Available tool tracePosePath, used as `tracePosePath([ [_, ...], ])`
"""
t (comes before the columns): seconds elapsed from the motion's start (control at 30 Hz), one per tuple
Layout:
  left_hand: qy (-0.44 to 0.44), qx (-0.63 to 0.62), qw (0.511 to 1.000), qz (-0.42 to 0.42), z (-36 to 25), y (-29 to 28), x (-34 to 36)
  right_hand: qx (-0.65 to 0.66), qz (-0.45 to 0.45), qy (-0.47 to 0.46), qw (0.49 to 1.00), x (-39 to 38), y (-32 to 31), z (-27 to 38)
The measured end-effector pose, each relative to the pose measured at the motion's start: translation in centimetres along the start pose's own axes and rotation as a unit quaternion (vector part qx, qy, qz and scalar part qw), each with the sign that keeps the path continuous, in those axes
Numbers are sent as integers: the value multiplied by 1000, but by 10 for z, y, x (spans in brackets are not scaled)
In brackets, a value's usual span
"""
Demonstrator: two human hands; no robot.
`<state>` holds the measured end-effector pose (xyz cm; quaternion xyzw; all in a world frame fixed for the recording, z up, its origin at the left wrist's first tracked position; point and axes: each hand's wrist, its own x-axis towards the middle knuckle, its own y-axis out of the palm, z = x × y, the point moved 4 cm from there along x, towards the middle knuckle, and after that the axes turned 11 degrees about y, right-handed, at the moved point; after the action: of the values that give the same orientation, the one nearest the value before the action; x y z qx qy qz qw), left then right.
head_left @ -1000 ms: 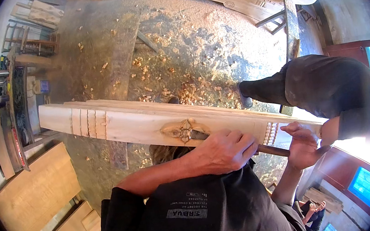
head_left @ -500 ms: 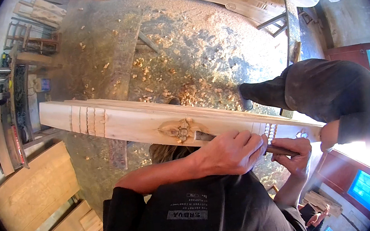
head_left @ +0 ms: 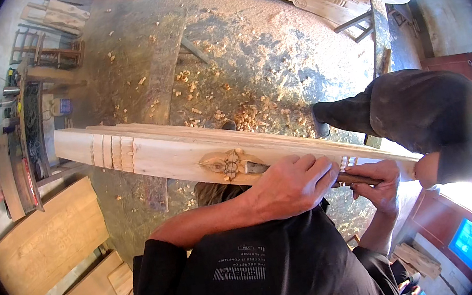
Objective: The person uses a chisel and a hammer to carve decorative floral patterns into a long wood plank on a workbench.
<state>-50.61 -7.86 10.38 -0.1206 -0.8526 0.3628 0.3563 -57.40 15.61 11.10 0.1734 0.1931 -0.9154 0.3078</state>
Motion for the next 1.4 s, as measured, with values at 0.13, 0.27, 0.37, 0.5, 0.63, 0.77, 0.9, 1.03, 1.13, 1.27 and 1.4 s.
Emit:
tracePosePath([
  [0.13, -28, -27, 999, 0, 2, -1, 1, 38, 9, 14, 999, 4, -1, -1],
  [0.27, -54, -42, 998, -3, 4, -1, 3, 19, 4, 30, 999, 10, -3, 3],
  [0.37, -57, -51, 997, -1, 5, -1, 3, -43, -5, -82, 996, 19, -7, 15],
  [0.5, -59, -46, 997, 1, 6, -1, 3, 165, -81, -199, 963, 32, -21, 16],
  [0.63, -71, -54, 996, 6, 6, -2, 3, 138, -22, -206, 969, 38, -12, 8],
  [0.77, -69, -51, 996, -37, 6, -4, 4, 264, -61, -222, 937, 39, -26, 5],
  [0.9, -75, -47, 996, -18, 7, -5, 3, 177, 50, -218, 958, 48, -13, 1],
  [1.03, -94, -44, 995, -7, 7, -6, 3, 278, -5, -203, 939, 58, -23, -13],
  [1.13, -97, -39, 994, -32, 7, -7, 4, 289, -13, -216, 932, 63, -33, -15],
  [1.27, -100, -30, 993, -49, 10, -9, 5, 260, 46, -193, 945, 70, -39, -2],
  [1.4, -105, -12, 992, -67, 11, -8, 6, 387, -9, -234, 892, 70, -52, 11],
])
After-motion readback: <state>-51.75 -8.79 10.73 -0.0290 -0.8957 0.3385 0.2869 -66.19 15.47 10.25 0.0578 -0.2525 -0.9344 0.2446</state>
